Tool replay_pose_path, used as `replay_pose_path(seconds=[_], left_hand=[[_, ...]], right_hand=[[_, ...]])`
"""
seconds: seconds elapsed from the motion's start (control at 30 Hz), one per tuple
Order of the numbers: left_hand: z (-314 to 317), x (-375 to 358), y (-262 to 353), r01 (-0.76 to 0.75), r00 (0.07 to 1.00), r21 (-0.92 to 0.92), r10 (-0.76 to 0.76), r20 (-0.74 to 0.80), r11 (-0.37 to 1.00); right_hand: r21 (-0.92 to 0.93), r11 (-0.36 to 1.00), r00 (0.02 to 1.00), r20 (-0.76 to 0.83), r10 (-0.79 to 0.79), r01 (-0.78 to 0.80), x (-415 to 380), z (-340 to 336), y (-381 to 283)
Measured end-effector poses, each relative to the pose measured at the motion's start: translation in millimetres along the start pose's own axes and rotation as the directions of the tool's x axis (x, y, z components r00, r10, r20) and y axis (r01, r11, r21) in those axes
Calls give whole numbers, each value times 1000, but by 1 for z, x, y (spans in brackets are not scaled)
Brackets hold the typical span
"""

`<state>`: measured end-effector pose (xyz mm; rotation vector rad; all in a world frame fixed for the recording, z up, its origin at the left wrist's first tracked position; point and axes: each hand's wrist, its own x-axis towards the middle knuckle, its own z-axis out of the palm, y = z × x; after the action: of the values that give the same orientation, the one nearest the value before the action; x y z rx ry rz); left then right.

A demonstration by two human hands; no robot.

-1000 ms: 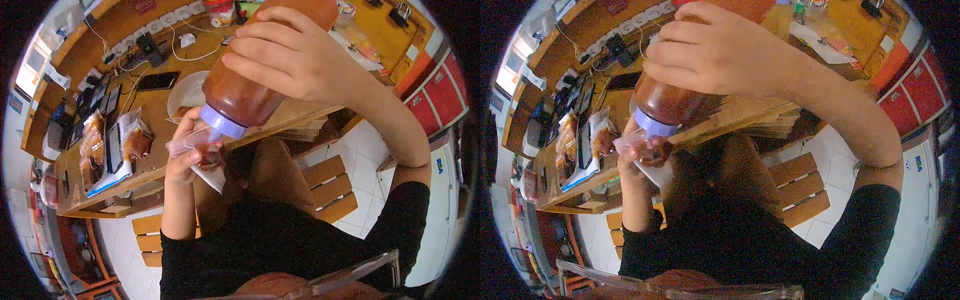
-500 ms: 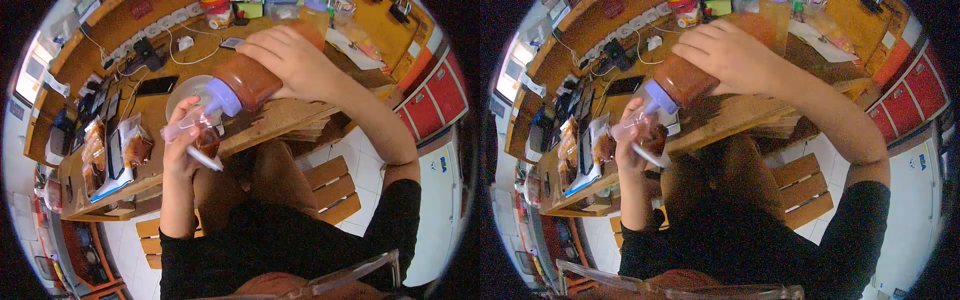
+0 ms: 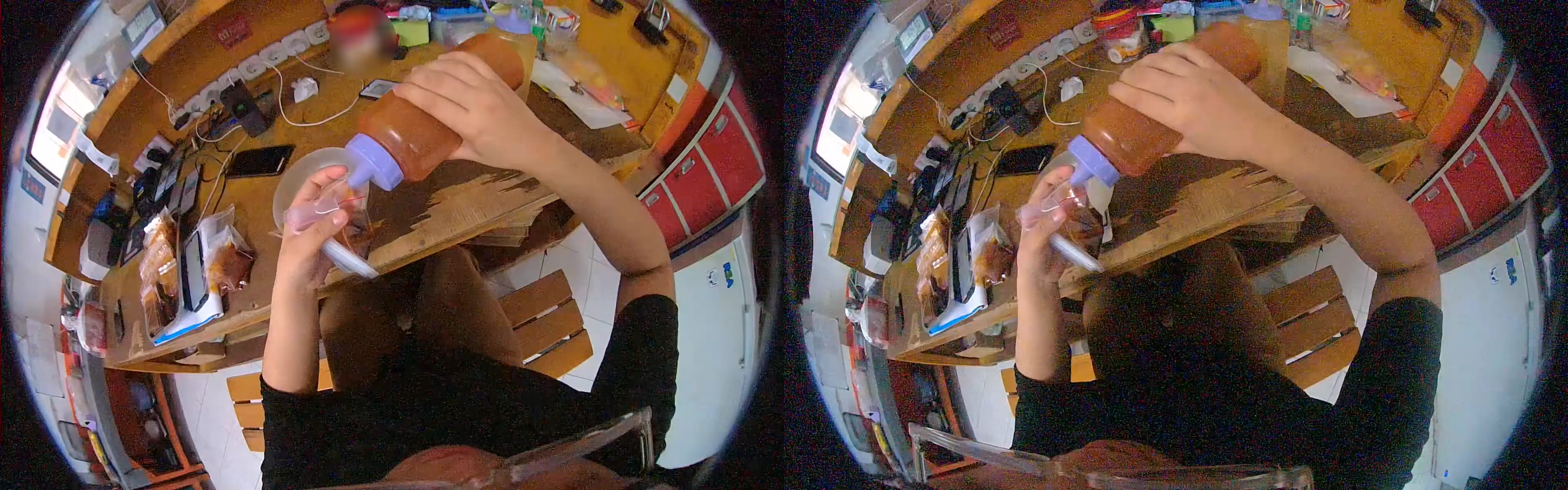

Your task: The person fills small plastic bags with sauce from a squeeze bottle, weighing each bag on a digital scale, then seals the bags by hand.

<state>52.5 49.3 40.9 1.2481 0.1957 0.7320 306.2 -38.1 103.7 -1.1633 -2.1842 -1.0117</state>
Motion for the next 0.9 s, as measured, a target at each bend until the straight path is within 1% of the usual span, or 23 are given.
replay_pose_path(seconds=[0.03,0.07,0.13,0.17,0.23,0.37,0.43,0.47,0.53,0.57,0.6,0.63,0.67,0.7,0.73,0.77,0.8,0.87,0.9], left_hand=[[1,1,0,12,1000,11,-12,4,1000],[2,1,-1,12,1000,9,-12,4,1000],[2,2,-4,15,1000,16,-15,9,1000],[3,3,-5,15,1000,16,-15,9,1000],[5,4,-7,-14,1000,17,14,10,1000],[3,4,-5,-31,1000,-8,31,5,1000],[-1,5,-3,-51,998,-47,52,19,998],[0,5,-1,-54,998,-46,54,19,998],[3,7,7,-111,994,-9,110,-25,994],[2,9,10,-113,993,-8,112,-26,994],[1,11,14,-137,983,189,156,-93,972],[0,14,16,-140,966,380,210,-151,914],[0,17,16,-138,966,381,210,-153,914],[-1,22,16,-174,948,537,288,-135,826],[-2,26,16,-200,927,676,360,-103,709],[-9,32,12,-167,929,740,355,-103,652],[-14,39,7,-170,928,741,359,-102,650],[-21,47,-1,-127,974,842,227,6,524],[-12,46,1,-137,965,945,256,60,296]], right_hand=[[-29,999,999,7,-35,35,1,-2,1],[-29,999,999,8,-35,36,1,-3,2],[-102,990,995,15,-100,101,2,-5,5],[-101,990,995,15,-100,101,3,-6,7],[-142,977,987,8,-160,159,5,-6,9],[-144,978,988,23,-153,155,6,-5,6],[-13,999,998,58,34,-33,4,-3,-4],[-13,999,998,56,32,-31,2,1,-8],[166,965,979,62,197,-204,-4,13,-14],[166,965,979,60,194,-202,-7,20,-16],[279,903,945,72,320,-327,-9,27,-20],[386,811,893,100,438,-440,-10,31,-21],[388,810,894,100,437,-440,-12,34,-21],[392,742,829,117,546,-544,-12,35,-20],[393,661,751,134,646,-639,-12,37,-19],[390,622,710,131,692,-679,-17,41,-17],[390,625,712,128,690,-676,-20,44,-14],[483,574,676,50,736,-661,-26,50,-9],[482,577,678,50,733,-659,-30,54,-6]])
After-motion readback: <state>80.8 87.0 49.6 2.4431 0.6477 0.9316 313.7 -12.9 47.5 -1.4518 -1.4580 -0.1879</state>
